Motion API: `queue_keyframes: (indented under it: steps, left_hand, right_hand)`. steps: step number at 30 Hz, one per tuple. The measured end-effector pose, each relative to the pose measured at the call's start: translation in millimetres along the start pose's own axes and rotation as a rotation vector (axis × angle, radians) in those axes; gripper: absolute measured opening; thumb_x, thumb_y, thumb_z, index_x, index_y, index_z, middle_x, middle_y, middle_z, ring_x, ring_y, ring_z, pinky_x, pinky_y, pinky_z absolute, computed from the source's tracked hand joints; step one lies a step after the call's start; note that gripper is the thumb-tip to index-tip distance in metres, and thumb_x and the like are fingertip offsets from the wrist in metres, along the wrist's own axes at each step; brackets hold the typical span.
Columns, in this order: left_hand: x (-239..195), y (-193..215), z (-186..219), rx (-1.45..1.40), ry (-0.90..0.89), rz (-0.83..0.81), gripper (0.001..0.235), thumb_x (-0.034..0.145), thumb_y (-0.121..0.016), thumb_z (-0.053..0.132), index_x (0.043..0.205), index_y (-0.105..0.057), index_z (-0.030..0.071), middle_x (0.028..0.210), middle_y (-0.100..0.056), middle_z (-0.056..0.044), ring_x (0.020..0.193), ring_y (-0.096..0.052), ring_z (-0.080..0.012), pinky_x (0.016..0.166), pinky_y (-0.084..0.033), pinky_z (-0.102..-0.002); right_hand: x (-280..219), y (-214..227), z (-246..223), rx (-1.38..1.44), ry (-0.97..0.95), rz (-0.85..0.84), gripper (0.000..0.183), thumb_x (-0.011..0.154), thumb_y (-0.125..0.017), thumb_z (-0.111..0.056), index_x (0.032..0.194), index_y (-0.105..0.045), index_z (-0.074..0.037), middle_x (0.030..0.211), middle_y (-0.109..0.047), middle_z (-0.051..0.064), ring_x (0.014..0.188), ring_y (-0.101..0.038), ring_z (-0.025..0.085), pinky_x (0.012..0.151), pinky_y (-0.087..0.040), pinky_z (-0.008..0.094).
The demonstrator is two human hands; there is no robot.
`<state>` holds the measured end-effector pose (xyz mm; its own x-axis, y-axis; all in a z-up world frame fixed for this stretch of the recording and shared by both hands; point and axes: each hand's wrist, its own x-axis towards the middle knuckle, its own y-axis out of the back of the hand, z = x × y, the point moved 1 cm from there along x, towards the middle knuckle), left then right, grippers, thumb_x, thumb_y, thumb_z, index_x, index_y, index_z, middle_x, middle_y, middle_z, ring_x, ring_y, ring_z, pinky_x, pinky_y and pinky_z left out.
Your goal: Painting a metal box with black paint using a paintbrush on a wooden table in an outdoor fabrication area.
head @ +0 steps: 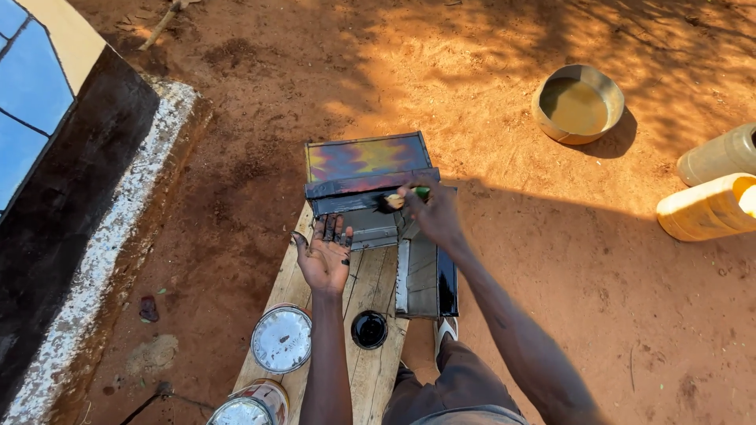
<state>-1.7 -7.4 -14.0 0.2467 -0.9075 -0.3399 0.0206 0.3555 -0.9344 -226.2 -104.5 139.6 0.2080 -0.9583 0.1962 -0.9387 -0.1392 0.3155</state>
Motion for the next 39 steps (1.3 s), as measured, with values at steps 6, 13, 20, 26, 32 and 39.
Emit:
queue_keyframes:
  steps: [6, 13, 20, 26, 32, 39]
  left_hand:
    - [-3.9, -4.8, -6.9, -0.041, -0.008, 0.030, 0.079, 0.116, -0.052, 0.064, 0.166, -0.048, 0.003, 0.176, -0.043, -0.021, 0.163, -0.042, -0.0409, 0.133, -0.045, -0.064]
    - [9.4, 4.3, -12.7, -0.082, -0.011, -0.021, 0.075, 0.119, -0.052, 0.058, 0.171, -0.042, 0.004, 0.182, -0.032, -0.021, 0.167, -0.033, -0.0430, 0.135, -0.046, -0.064]
    - [-0.3, -6.9, -21.6, 0.012, 0.003, -0.015, 0.075, 0.119, -0.048, 0.062, 0.169, -0.046, 0.006, 0.176, -0.043, -0.018, 0.163, -0.042, -0.0382, 0.130, -0.050, -0.059]
    - [5.6, -4.9, -55.0, 0.096, 0.113, -0.008, 0.068, 0.118, -0.051, 0.061, 0.155, -0.056, 0.005, 0.166, -0.056, -0.021, 0.156, -0.053, -0.0383, 0.124, -0.051, -0.060]
    - [9.4, -4.7, -58.6, 0.057, 0.140, -0.008, 0.053, 0.120, -0.057, 0.048, 0.148, -0.062, 0.004, 0.160, -0.063, -0.020, 0.152, -0.057, -0.0383, 0.121, -0.055, -0.060]
    - [16.8, 2.7, -69.0, 0.038, 0.138, 0.039, 0.039, 0.117, -0.065, 0.044, 0.129, -0.070, 0.008, 0.156, -0.069, -0.018, 0.150, -0.062, -0.0372, 0.121, -0.055, -0.063]
  right_hand:
    - [15.3, 97.8, -25.1, -0.342, 0.067, 0.205, 0.012, 0.112, -0.086, -0.016, 0.106, -0.081, -0.006, 0.067, -0.070, 0.019, 0.063, -0.072, 0.027, 0.059, -0.051, 0.036]
    - [12.0, 89.2, -15.4, -0.207, 0.166, -0.048, 0.008, 0.110, -0.082, -0.007, 0.114, -0.081, -0.001, 0.083, -0.078, 0.028, 0.074, -0.080, 0.043, 0.063, -0.064, 0.047]
    - [7.9, 84.2, -18.4, -0.087, 0.182, -0.171, 0.010, 0.114, -0.076, -0.007, 0.119, -0.075, 0.002, 0.103, -0.080, 0.033, 0.086, -0.082, 0.043, 0.075, -0.067, 0.052]
    - [7.2, 86.2, -5.8, -0.081, 0.139, -0.207, 0.012, 0.114, -0.075, -0.005, 0.119, -0.072, 0.004, 0.114, -0.081, 0.033, 0.089, -0.083, 0.036, 0.081, -0.068, 0.050]
    - [8.9, 89.8, -8.0, -0.162, 0.156, -0.149, 0.013, 0.106, -0.083, -0.002, 0.117, -0.077, -0.001, 0.103, -0.083, 0.025, 0.080, -0.082, 0.032, 0.072, -0.066, 0.045]
    - [17.9, 105.4, -20.9, -0.410, 0.193, -0.137, 0.010, 0.107, -0.079, -0.001, 0.116, -0.074, -0.001, 0.095, -0.079, 0.027, 0.069, -0.076, 0.040, 0.058, -0.059, 0.049]
